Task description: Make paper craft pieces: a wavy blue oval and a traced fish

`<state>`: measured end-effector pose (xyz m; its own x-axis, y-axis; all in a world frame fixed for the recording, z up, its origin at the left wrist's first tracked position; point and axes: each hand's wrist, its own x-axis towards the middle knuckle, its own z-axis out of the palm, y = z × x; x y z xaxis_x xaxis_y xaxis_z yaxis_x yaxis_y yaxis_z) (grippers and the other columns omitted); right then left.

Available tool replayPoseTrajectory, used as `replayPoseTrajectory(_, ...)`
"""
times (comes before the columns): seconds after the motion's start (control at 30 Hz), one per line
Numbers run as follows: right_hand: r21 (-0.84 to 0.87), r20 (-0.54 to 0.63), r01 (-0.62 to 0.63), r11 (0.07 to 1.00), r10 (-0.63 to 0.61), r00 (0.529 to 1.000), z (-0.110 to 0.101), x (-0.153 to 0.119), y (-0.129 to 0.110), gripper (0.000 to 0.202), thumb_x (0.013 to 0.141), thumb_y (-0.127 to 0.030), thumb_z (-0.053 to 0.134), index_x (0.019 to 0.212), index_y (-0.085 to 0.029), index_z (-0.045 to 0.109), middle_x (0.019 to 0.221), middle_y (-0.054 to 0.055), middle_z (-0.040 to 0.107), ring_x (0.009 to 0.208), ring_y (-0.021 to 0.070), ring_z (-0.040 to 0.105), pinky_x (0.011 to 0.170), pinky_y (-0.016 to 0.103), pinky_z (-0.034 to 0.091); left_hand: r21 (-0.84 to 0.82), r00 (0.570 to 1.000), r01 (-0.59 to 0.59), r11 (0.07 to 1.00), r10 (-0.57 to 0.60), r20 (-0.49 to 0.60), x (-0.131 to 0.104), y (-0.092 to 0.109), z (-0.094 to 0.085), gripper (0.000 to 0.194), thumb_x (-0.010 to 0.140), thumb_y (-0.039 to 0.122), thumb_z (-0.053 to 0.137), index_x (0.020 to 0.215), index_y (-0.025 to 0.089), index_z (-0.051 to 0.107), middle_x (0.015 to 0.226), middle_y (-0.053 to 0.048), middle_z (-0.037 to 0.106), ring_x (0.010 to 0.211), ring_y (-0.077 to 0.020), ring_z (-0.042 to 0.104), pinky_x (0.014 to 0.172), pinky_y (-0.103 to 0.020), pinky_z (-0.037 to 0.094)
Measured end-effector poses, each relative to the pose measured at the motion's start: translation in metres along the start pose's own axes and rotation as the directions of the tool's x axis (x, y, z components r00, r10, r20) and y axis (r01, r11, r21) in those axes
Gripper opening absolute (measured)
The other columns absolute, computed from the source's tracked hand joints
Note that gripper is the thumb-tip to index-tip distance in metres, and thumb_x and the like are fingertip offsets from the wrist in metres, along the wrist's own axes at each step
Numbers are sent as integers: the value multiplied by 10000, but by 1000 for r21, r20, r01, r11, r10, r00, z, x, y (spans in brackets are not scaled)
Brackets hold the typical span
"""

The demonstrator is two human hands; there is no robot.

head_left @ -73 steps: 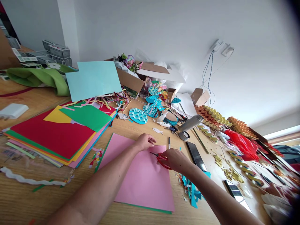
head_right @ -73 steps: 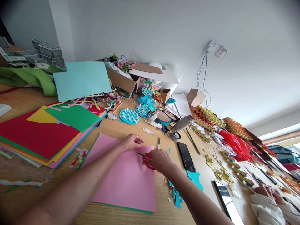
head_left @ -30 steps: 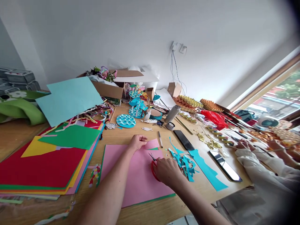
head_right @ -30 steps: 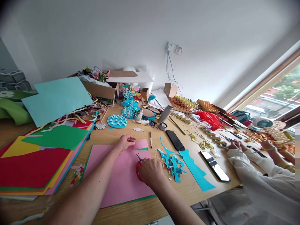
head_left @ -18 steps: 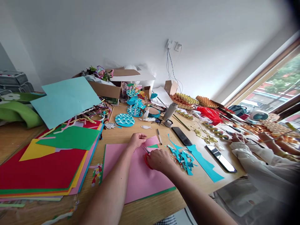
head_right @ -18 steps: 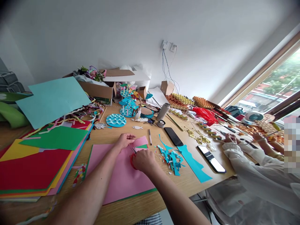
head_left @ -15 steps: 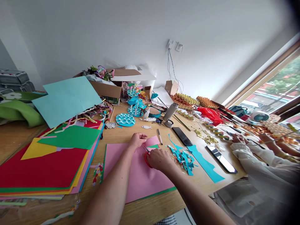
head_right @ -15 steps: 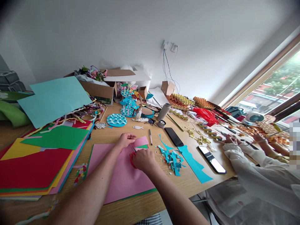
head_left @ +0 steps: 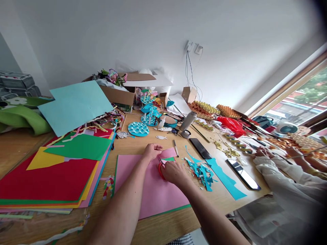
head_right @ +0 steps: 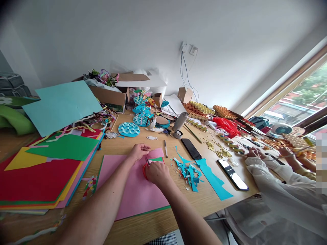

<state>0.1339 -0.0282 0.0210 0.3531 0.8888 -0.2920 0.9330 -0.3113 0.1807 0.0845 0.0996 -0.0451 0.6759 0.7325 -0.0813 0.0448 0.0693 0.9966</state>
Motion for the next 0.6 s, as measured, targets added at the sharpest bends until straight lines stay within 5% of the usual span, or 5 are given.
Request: replayPoseTrajectory(0.6,210,-14,-53,976,57,998,9,5,6,612,959,-481,215,943,-99,694,913,177,719,857,241,677,701,276,465,63,1000,-6,998,8,-25,0,-1,1,228,876,310,565,1027,142,601,1023,-57,632,879,-164,617,769,-366,532)
